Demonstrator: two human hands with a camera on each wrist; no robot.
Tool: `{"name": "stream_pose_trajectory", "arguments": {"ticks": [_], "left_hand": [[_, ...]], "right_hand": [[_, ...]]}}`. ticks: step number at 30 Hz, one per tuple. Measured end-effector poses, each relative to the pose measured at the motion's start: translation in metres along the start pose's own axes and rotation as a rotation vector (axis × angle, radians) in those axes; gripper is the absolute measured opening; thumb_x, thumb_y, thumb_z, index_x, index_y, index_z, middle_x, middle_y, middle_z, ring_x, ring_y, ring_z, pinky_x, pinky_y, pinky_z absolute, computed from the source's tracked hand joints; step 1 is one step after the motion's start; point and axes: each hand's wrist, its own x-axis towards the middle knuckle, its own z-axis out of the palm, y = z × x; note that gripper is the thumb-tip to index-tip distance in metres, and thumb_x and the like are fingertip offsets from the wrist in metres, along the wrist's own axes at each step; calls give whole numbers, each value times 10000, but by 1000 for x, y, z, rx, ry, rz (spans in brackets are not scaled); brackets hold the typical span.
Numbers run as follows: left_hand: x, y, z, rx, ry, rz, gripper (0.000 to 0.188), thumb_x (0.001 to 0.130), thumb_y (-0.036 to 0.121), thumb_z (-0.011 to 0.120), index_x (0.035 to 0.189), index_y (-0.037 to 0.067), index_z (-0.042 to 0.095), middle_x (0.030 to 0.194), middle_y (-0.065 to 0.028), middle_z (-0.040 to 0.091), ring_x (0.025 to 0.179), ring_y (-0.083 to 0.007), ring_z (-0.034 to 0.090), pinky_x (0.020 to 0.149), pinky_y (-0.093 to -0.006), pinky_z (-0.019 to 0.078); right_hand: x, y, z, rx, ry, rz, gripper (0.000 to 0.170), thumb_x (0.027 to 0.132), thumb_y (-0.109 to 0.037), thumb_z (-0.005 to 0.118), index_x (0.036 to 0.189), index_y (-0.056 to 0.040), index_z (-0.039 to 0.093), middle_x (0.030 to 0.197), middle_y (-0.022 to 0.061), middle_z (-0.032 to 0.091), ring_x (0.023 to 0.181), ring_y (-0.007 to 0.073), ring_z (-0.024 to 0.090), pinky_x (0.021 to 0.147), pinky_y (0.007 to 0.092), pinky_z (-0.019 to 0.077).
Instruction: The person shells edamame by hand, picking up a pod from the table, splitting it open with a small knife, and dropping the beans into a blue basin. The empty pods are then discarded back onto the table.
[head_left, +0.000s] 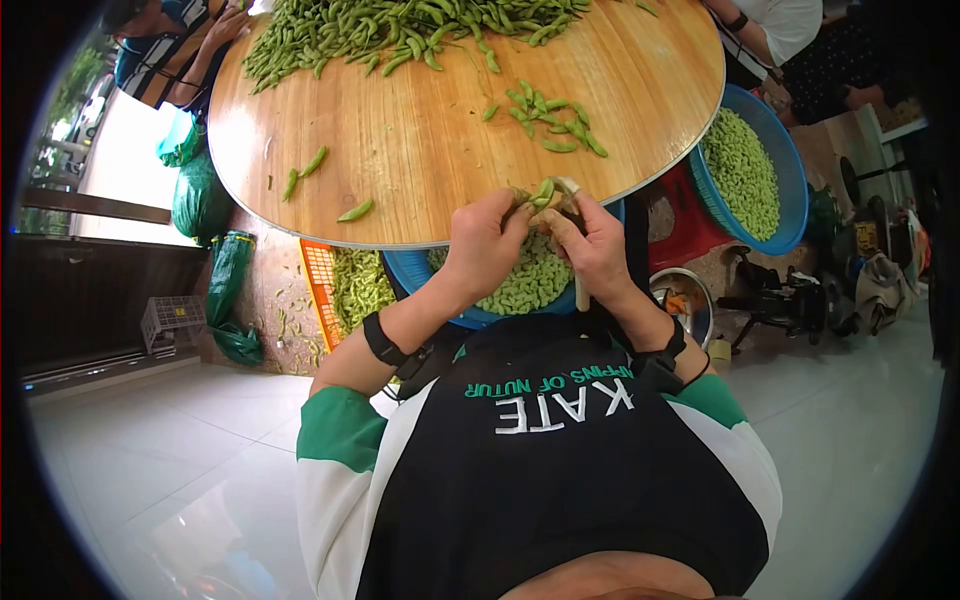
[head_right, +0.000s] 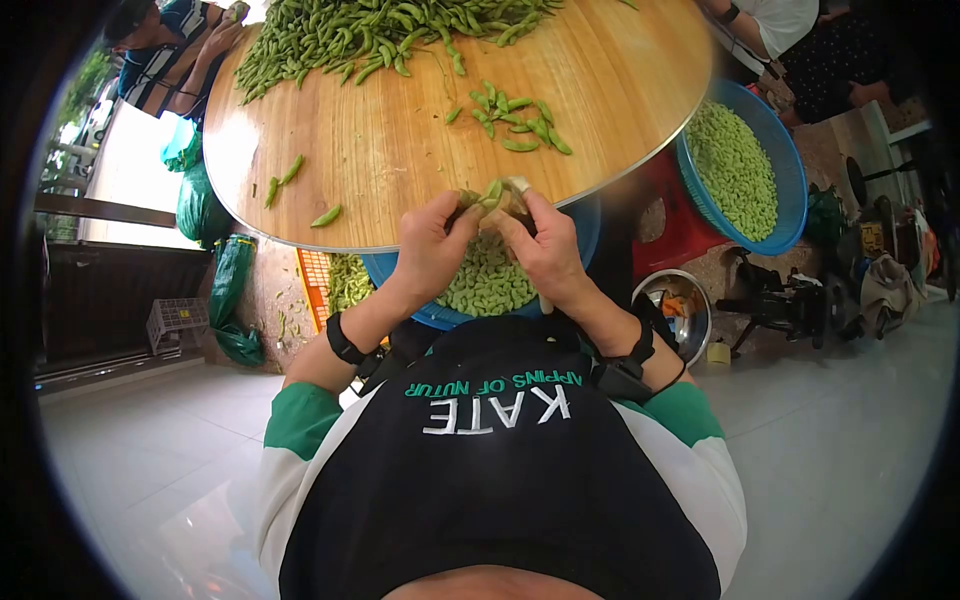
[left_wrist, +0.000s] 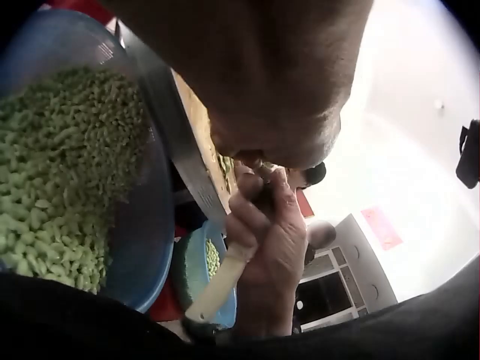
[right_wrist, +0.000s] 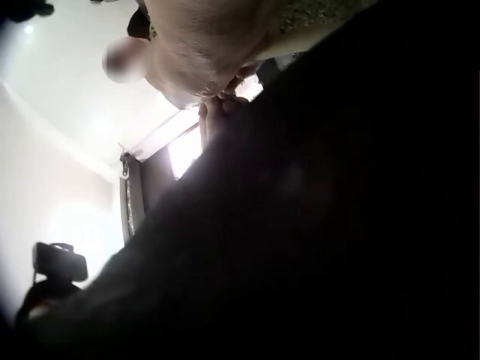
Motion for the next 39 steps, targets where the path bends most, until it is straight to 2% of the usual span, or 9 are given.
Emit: {"name": "stream_pose_trajectory", "arguments": {"ticks": [2,5,8,19,25,29,33,35,39], "left_hand": [[-3,3,2,58,3,63,81,829,53,599,815,-21,568,664,-201,548,581,-309,567,538,-365,441],[-8,9,-1,136,-18,125,98,804,49,598,782,-20,531,688,-218,541,634,-386,561,556,-421,440],[-10,10,-2,151,-60,109,113,774,55,601,768,-18,514,705,-222,547,665,-409,560,575,-452,442],[3,-33,-82,634,154,251,77,772,5,576,849,14,575,840,-164,589,752,-347,596,653,-396,459],[42,-75,-143,1229,297,558,94,799,76,544,879,29,563,976,-140,579,979,-318,540,797,-432,418],[58,-134,-204,1209,324,35,126,842,132,504,886,51,590,1022,-150,610,973,-334,595,801,-462,462],[26,-121,-234,1438,365,-397,209,876,231,525,953,60,619,1016,-152,624,929,-353,612,765,-488,480],[21,-70,-229,1500,9,-721,258,890,275,538,996,57,628,1009,-144,628,983,-354,591,775,-493,470],[48,-62,-200,1415,303,224,165,838,145,601,969,46,622,967,-150,624,987,-359,565,770,-426,468]], "right_hand": [[8,6,0,-425,165,-398,336,851,-17,631,1173,24,542,895,100,598,699,165,578,623,270,484],[7,-8,-1,-677,185,-540,378,766,38,658,1127,42,548,921,152,586,766,275,603,722,324,492],[10,-2,2,-774,133,-742,328,724,16,643,1034,20,537,904,184,538,766,353,584,622,361,495],[8,-3,-11,-538,-90,-398,158,775,-11,652,899,-5,556,731,144,552,624,284,561,570,339,443],[4,5,-8,-578,-158,-515,171,765,-25,679,894,1,569,733,133,549,637,278,559,567,337,436],[5,-2,-5,-636,-176,-528,162,776,-21,665,909,3,576,743,130,568,637,266,566,574,336,444],[-1,-7,-18,-245,-157,-224,121,839,-30,611,946,12,576,729,89,602,571,185,549,539,303,453],[-4,-10,-27,-56,-164,-71,113,862,-37,585,962,16,574,725,77,608,554,159,540,526,287,458],[-1,-33,-29,458,-300,16,129,883,-51,517,992,12,540,676,73,558,457,108,460,429,259,437]]}}
